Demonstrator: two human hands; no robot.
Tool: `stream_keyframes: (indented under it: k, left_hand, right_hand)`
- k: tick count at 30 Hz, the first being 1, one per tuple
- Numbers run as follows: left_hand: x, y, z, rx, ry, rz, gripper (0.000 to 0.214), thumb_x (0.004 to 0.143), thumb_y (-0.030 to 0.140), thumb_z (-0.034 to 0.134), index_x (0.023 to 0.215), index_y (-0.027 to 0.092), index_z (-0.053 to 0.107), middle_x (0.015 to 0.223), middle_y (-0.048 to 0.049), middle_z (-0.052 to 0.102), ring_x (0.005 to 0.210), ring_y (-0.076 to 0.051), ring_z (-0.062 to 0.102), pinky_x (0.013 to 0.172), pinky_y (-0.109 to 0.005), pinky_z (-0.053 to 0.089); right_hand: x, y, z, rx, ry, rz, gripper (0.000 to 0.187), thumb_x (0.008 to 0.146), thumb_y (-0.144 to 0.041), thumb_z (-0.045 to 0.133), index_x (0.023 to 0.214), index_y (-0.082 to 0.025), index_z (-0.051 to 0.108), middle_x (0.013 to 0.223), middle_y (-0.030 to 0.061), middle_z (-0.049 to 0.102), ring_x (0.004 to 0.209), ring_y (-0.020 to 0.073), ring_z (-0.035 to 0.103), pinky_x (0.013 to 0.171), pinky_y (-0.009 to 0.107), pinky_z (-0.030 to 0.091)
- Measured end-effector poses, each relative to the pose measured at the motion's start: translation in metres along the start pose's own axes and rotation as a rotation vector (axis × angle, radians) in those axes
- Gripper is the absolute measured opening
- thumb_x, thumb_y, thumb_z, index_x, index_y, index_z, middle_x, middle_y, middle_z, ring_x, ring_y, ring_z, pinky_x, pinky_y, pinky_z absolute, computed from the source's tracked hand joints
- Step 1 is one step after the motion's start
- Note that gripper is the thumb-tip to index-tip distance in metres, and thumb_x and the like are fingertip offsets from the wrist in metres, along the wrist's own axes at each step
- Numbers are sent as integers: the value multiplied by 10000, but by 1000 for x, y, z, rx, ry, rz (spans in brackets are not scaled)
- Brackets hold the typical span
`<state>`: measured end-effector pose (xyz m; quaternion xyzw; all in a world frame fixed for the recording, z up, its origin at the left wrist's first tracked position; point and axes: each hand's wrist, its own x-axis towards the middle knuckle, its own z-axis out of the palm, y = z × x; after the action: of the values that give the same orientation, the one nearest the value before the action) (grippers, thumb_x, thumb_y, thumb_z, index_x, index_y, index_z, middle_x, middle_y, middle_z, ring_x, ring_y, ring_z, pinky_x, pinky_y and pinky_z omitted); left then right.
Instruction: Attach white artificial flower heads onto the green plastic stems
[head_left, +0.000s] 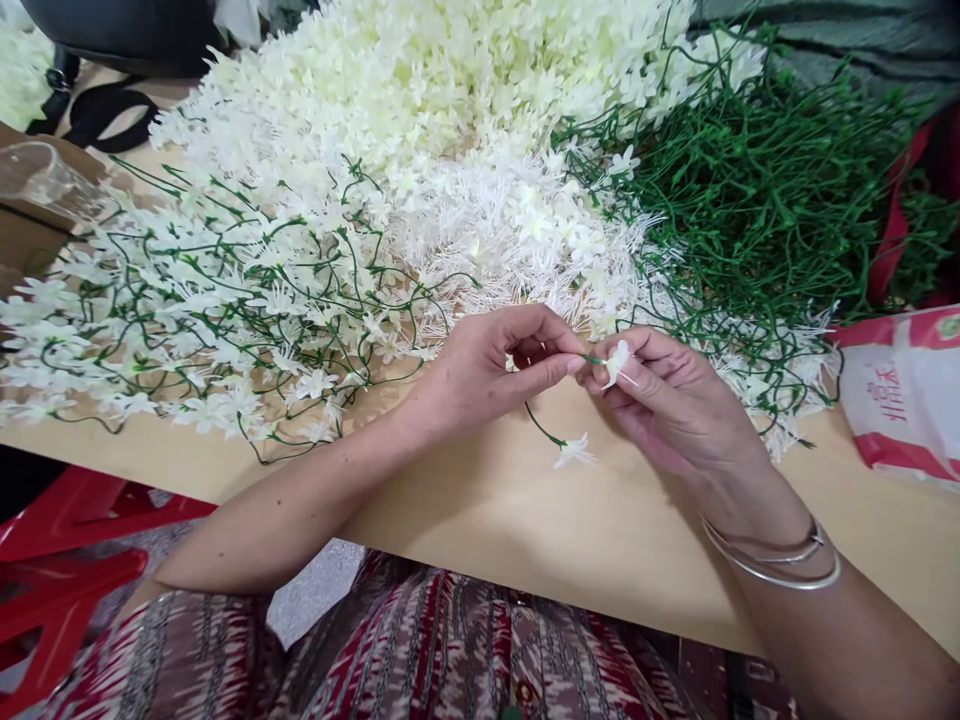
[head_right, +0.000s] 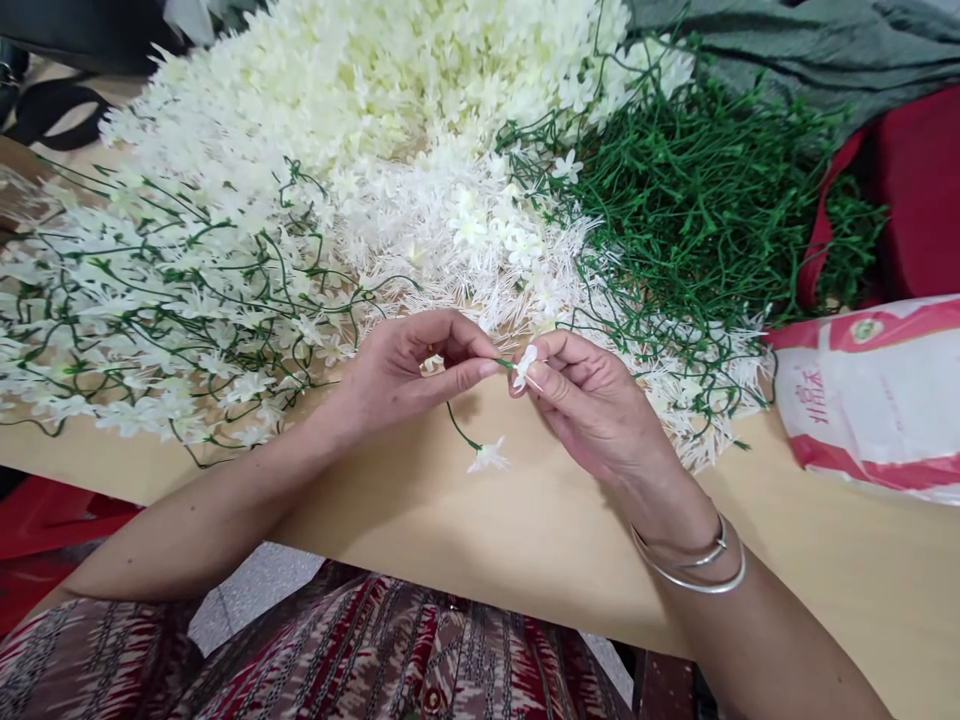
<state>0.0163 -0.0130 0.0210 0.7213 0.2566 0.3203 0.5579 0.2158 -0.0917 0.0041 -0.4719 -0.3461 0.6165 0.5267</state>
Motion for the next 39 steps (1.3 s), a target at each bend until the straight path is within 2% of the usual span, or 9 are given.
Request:
stream_keyframes:
  k: [6, 12, 17, 26, 29, 34, 39]
  left_hand:
    - [-1, 3, 2, -56, -6, -46, 292, 945, 432, 784, 924, 143, 752, 847, -54, 757, 715, -108, 649, 691, -232, 542]
    - [-3, -4, 12, -161, 26, -91, 247, 941, 377, 792, 913, 138, 737, 837, -45, 761, 748, -123, 685, 709, -241, 554]
    - [-6, -18, 19, -193, 83, -119, 406, 893, 538, 820, 887, 139, 745, 799, -56, 762, 734, -133, 695, 690, -252, 558]
    - [-10, -29, 21, -79, 82, -56, 321, 960, 480, 755, 925, 161, 746, 849, -66, 791, 770, -157, 747, 720, -272, 605]
    - [-10, -29, 21, -39, 80, -44, 344, 969, 508, 739, 922, 167, 743, 843, -61, 792, 762, -152, 744, 712, -267, 599]
    - [-10, -29, 22, -58, 103, -59, 376, 934, 553, 770, 895, 182, 726, 820, -49, 782, 745, -152, 727, 697, -283, 582]
    - [-8, -27, 25, -118, 88, -112, 374, 907, 551, 797, 899, 184, 728, 843, -58, 778, 763, -171, 727, 721, -316, 608]
  right_hand:
    - [1, 2, 3, -4, 11, -22, 267, 761, -492, 940, 794, -294, 764, 741, -25, 675, 694, 116, 621, 687, 235, 563]
    - [3, 9, 9, 33, 27, -37, 281, 752, -501, 941, 802, -307, 743, 735, -28, 699, 685, 145, 656, 755, 302, 612]
    - [5, 12, 10, 22, 31, -38, 271, 754, -481, 943, 802, -301, 747, 754, -19, 726, 729, 171, 695, 831, 352, 629]
    - [2, 1, 10, 38, -16, 57, 282, 734, -445, 965, 793, -269, 753, 723, -22, 742, 684, 140, 701, 766, 296, 613]
    - [2, -2, 11, 18, -21, 72, 306, 727, -455, 968, 791, -261, 741, 708, -22, 731, 696, 140, 708, 748, 285, 610]
    - [3, -4, 10, -35, -23, 88, 321, 719, -503, 966, 798, -291, 739, 696, -16, 720, 715, 179, 727, 784, 348, 631]
    - [5, -3, 7, 28, -46, 106, 298, 709, -475, 975, 776, -297, 746, 715, -10, 719, 730, 189, 735, 803, 373, 647]
